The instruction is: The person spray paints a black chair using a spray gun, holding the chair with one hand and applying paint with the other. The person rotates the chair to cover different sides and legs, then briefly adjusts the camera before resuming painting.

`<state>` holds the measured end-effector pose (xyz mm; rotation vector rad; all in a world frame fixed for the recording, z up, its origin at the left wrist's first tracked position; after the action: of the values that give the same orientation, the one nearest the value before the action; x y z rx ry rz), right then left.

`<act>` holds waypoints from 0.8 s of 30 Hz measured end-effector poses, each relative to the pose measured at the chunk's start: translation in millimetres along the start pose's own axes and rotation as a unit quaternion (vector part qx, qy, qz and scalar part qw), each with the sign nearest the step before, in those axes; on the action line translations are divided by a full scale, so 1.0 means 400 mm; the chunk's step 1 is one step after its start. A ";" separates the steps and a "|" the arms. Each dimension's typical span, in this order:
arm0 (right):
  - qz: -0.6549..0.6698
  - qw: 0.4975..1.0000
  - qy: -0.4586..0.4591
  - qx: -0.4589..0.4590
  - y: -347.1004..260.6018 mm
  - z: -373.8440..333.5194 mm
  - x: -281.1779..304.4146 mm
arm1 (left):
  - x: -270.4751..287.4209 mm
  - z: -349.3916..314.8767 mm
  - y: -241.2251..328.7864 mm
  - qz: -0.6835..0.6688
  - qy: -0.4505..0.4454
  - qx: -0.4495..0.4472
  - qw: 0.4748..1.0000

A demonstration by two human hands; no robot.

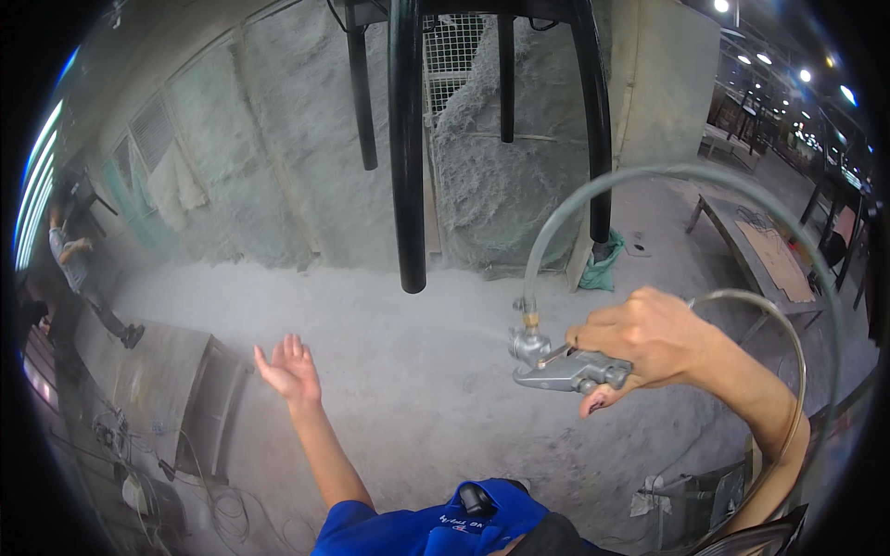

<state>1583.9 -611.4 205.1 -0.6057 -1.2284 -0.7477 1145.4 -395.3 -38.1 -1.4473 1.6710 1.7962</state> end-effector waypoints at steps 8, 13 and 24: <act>0.153 0.900 0.217 -0.345 -0.219 -0.091 -0.092 | -0.289 0.025 -0.178 0.024 -0.382 0.436 0.815; 0.210 0.696 0.483 -0.488 -0.474 -0.214 -0.107 | -0.347 0.047 -0.154 0.104 -0.426 0.452 0.777; -0.277 0.694 0.362 -0.558 -1.011 0.018 -0.009 | -0.317 0.112 -0.119 0.170 -0.561 0.477 0.654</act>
<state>1263.0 -857.4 209.5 -0.7697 -0.0362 -2.0748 1218.9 -291.8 27.4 0.4484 1.6084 1.0358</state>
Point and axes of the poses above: each hand's wrist, its own z-axis towards the middle knuckle, its own x-axis out of the back of the hand, y = z × x, the point moved 2 cm from there along z, towards the middle knuckle, and after that the axes turned 4 degrees about y, right-handed, at the moved point
